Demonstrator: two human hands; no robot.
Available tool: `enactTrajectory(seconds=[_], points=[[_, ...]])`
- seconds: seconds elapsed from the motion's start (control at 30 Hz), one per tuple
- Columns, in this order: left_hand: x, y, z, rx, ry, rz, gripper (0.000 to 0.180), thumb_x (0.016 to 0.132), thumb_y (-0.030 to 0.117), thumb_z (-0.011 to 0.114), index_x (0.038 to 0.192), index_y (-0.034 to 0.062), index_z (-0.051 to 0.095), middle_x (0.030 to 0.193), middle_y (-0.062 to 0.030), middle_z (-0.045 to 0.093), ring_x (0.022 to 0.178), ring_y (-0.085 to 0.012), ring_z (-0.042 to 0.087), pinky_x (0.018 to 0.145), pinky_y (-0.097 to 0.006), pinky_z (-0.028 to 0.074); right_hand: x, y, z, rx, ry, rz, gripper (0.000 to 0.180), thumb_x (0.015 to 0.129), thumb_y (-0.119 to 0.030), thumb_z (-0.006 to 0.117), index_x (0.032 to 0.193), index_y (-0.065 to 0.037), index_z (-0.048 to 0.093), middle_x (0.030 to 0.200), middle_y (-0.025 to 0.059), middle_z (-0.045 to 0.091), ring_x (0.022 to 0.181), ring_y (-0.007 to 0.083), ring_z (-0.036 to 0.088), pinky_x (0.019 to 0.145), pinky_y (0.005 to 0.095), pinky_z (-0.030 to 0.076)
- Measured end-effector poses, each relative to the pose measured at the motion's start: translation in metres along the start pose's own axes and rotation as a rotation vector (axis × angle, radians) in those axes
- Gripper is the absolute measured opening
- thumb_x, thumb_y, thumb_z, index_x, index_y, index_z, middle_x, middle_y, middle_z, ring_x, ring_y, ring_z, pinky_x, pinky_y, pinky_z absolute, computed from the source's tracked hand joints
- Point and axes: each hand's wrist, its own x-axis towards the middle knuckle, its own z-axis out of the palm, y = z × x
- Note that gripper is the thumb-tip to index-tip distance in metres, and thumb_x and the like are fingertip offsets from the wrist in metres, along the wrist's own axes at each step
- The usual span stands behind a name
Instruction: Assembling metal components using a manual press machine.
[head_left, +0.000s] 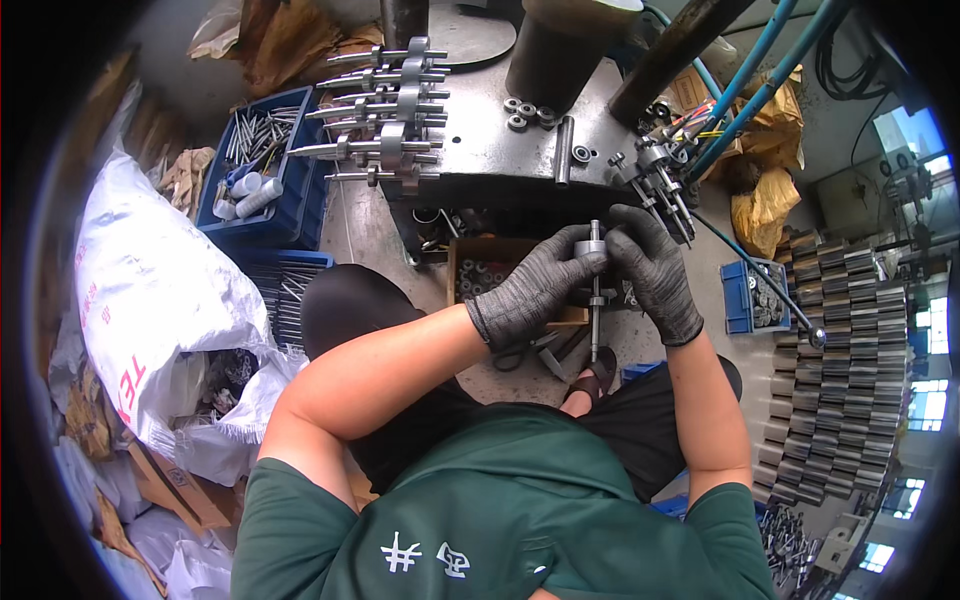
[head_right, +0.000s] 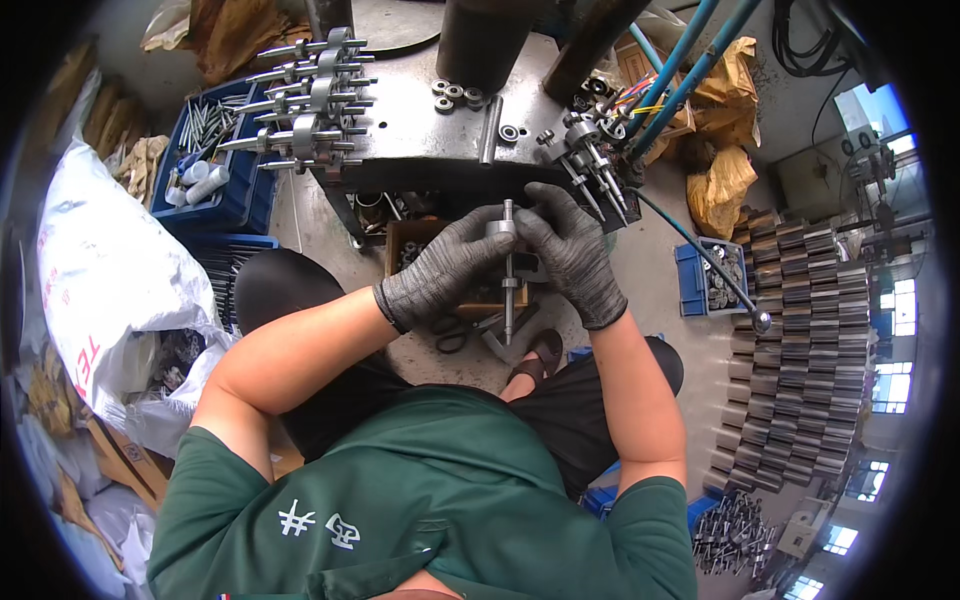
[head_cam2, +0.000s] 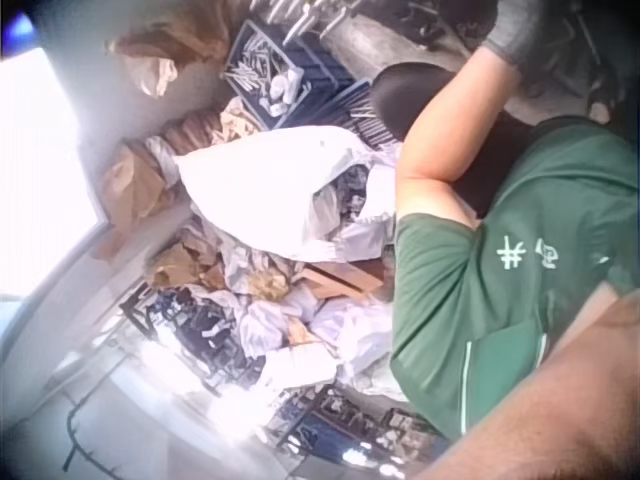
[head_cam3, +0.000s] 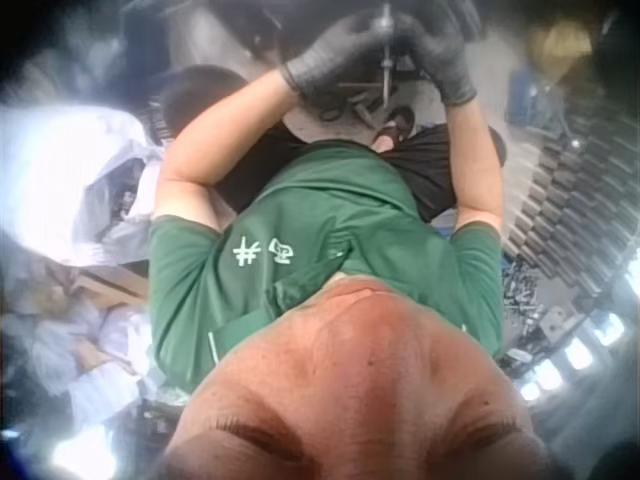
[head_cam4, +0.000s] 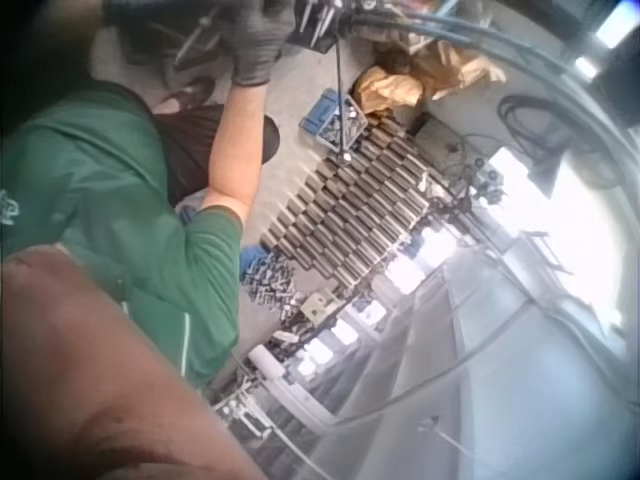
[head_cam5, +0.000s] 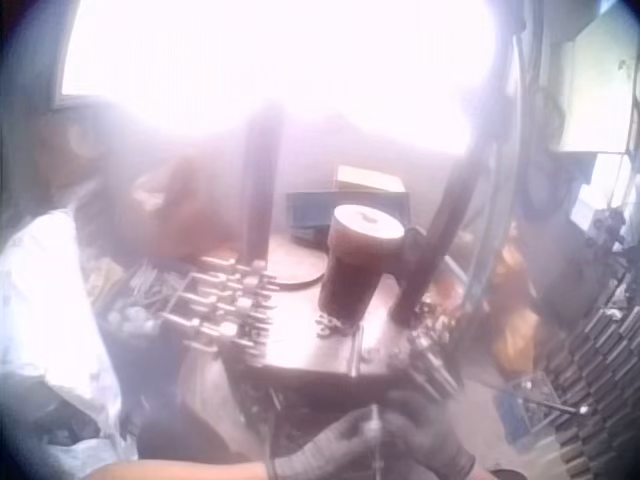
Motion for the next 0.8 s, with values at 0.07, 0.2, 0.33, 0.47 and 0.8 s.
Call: enactTrajectory(seconds=[0.07,0.2,0.33,0.47,0.8], points=[[0.006,-0.003,0.001,-0.085,0.099,-0.035,0.057,0.096,0.025,0.073,0.142,0.0077,0.045,0.117,-0.0111,0.064,0.101,-0.0193,0.069,0.091,-0.035,0.057,0.020,-0.003,-0.008,0.060,0.038,0.095,0.043,0.095,-0.026,0.072,0.130,-0.004,0.062,0.103,0.0057,0.069,0.087,0.0144,0.066,0.078,0.0292,0.054],[0.014,0.009,-0.014,-0.216,0.215,0.049,0.051,0.095,0.021,0.074,0.136,0.0087,0.046,0.111,-0.0098,0.064,0.092,-0.0195,0.069,0.075,-0.035,0.060,0.076,0.002,-0.003,-0.172,0.133,0.108,0.041,0.096,-0.033,0.069,0.125,-0.003,0.066,0.096,0.0107,0.071,0.083,0.0185,0.069,0.077,0.0332,0.056],[0.012,0.031,-0.015,-0.258,0.244,0.141,0.055,0.095,0.022,0.073,0.140,0.0137,0.043,0.116,-0.0106,0.063,0.095,-0.0200,0.068,0.073,-0.033,0.059,0.137,0.008,0.007,-0.802,0.036,-0.069,0.057,0.091,-0.046,0.066,0.132,-0.006,0.062,0.111,0.0249,0.071,0.105,0.0396,0.070,0.090,0.0469,0.055],[0.001,0.047,-0.010,-0.353,0.231,0.180,0.050,0.097,0.030,0.068,0.138,0.0115,0.048,0.117,-0.0104,0.065,0.095,-0.0198,0.068,0.073,-0.031,0.059,0.160,-0.032,0.049,-1.187,-0.219,0.199,0.067,0.093,-0.050,0.055,0.145,-0.010,0.049,0.113,0.0236,0.072,0.109,0.0385,0.069,0.094,0.0477,0.053],[0.005,0.056,-0.023,-0.743,0.068,0.036,0.038,0.096,0.034,0.062,0.117,0.0026,0.065,0.103,-0.0106,0.071,0.090,-0.0207,0.070,0.074,-0.032,0.061,0.179,0.038,0.041,-0.384,0.017,0.275,0.054,0.091,-0.034,0.069,0.132,-0.001,0.056,0.103,0.0184,0.073,0.094,0.0275,0.072,0.080,0.0410,0.056]])
